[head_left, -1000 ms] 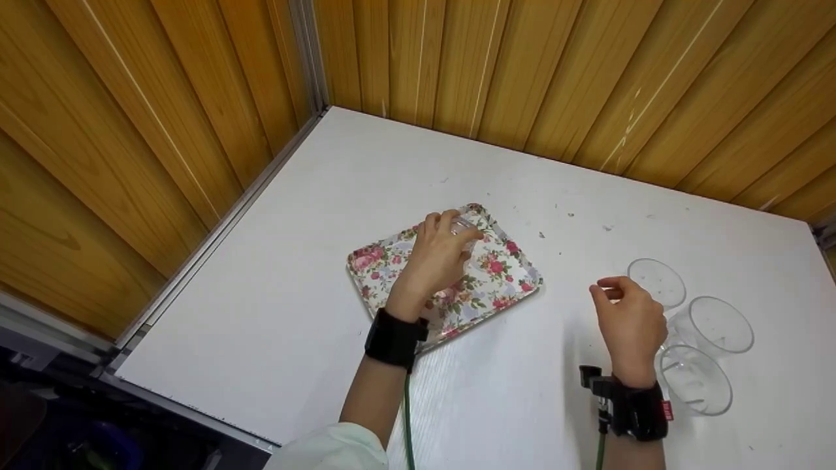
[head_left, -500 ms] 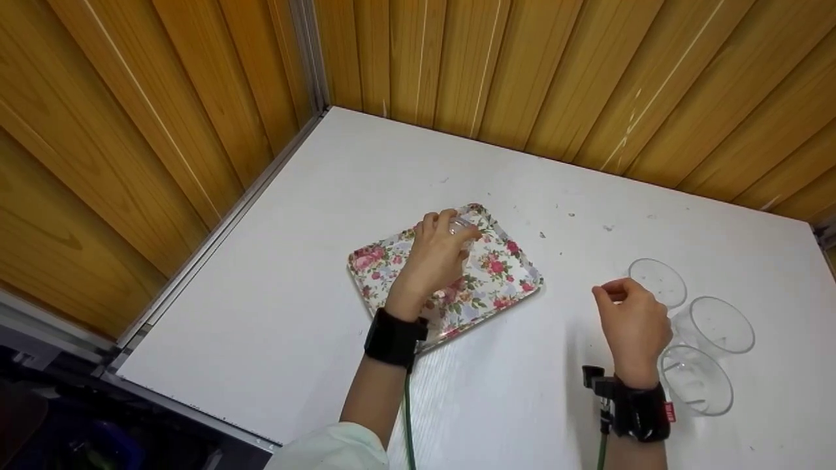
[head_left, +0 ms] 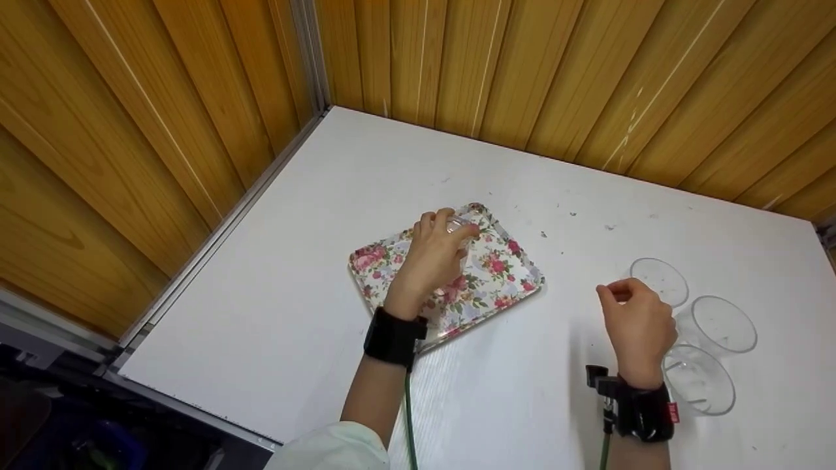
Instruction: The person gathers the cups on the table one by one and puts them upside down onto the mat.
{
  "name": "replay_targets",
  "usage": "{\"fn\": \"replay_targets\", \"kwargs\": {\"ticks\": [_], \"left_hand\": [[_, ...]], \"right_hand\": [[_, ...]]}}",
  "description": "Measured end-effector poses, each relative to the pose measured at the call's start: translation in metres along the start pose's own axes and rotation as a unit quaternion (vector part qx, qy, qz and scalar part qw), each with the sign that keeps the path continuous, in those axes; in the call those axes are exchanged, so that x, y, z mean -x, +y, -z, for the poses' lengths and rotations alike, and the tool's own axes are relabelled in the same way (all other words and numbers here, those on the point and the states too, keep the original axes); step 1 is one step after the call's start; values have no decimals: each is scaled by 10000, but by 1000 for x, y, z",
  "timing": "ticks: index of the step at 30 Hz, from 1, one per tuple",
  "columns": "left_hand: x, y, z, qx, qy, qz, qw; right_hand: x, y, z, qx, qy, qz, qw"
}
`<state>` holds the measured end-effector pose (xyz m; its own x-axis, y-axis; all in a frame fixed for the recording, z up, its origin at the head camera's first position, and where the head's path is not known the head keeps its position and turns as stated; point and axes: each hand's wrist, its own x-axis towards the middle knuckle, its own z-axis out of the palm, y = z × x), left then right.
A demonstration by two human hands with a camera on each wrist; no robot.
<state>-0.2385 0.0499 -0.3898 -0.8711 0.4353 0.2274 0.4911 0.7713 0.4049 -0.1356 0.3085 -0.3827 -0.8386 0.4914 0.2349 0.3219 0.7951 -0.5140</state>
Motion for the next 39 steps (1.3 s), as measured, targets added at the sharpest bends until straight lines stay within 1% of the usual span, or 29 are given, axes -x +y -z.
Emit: {"fn": "replay_targets", "kwargs": {"ticks": [5,13,17,21,33,39], "left_hand": [[0,-1,1,12,-82,113,9999],[0,-4,0,12,-26,143,9999],[0,-4,0,10,-67,183,9998],[0,-4,1,4,-93,240,9997],[1,-6,2,8,-59,255,9997],[0,-8,4,52,-122,329,9994]], "right_hand": [[0,1,2,28,-64,-46,10000],[-1,3,3,31,-5,-26,10000],[-1,4,4,27,-11,-49,10000],[-1,4,6,54,-47,-123,9999],[-1,5,10,293,-106,-399,9987],[-2,5,10,336,-73,-400,9986]]}}
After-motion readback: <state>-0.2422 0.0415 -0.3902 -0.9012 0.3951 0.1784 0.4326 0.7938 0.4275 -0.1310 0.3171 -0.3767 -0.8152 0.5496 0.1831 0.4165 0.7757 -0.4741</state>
